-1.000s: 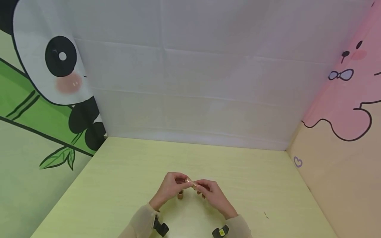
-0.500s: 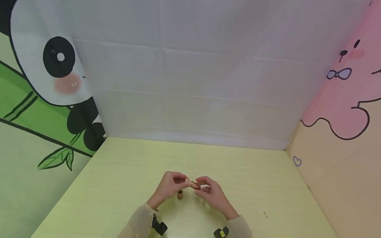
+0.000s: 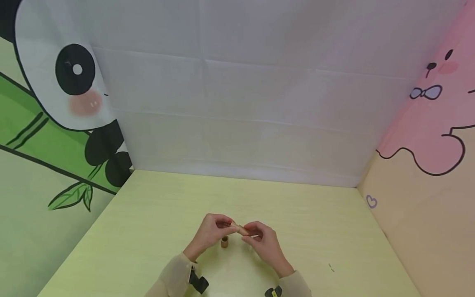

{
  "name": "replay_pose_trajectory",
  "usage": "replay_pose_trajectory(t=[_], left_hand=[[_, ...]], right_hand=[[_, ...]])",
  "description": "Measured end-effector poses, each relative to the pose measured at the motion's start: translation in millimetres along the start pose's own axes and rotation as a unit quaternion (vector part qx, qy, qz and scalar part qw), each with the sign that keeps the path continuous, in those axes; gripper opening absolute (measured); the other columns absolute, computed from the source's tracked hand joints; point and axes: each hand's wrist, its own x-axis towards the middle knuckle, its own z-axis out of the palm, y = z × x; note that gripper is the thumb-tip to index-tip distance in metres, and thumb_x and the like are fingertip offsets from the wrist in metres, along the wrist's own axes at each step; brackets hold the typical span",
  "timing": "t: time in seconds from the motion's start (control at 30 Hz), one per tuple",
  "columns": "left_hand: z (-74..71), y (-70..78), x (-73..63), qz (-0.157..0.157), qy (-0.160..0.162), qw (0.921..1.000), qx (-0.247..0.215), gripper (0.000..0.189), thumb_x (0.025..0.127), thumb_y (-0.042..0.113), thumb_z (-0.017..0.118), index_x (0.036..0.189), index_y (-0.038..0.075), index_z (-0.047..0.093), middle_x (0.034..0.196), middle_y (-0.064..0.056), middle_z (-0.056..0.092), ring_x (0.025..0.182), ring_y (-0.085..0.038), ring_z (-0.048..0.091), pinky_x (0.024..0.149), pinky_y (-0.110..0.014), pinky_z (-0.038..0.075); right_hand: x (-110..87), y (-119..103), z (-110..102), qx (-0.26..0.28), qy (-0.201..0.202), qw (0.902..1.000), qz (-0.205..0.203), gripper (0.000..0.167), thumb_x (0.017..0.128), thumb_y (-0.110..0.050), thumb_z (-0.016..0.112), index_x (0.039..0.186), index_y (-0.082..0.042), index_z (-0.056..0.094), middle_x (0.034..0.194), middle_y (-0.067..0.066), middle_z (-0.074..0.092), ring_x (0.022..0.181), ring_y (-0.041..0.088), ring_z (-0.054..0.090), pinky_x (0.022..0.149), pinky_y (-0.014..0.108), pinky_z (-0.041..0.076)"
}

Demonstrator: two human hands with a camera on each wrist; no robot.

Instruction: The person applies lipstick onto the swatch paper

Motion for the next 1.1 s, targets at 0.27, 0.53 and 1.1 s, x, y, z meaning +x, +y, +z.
replay_pose_trajectory(t=[0.27,0.53,1.1], left_hand=[[-0.8,1.8,-1.7,-0.019,-0.005,0.9997,-0.016,0.017,0.079,0.022,0.080,0.085,0.007,0.074,0.079,0.002,0.068,0.069,-0.013,0.065,0.065,-0.027,0.053],[-1.8,1.9,-1.0,-0.019,-0.004,0.9996,-0.022,0.011,0.080,0.008,0.078,0.085,0.001,0.073,0.079,-0.007,0.068,0.070,-0.024,0.066,0.062,-0.029,0.053],[-6.6,28.7,-8.4,-0.003,-0.020,0.9996,-0.022,0.010,0.081,0.005,0.076,0.085,-0.002,0.072,0.078,-0.010,0.068,0.069,-0.024,0.065,0.062,-0.026,0.053]], right_hand=[[3.2,21.1,3.1,-0.016,0.007,0.9998,-0.001,0.022,0.084,0.004,0.069,0.106,0.000,0.065,0.101,0.011,0.066,0.091,0.031,0.064,0.069,0.029,0.054],[6.2,39.2,2.0,-0.003,0.000,1.0000,0.000,0.022,0.086,-0.010,0.071,0.107,-0.005,0.067,0.100,0.006,0.067,0.090,0.022,0.065,0.071,0.030,0.054],[6.0,45.5,-2.7,0.013,-0.049,0.9987,0.010,0.024,0.094,-0.014,0.062,0.114,-0.002,0.066,0.097,0.014,0.067,0.079,0.039,0.059,0.062,0.035,0.052]])
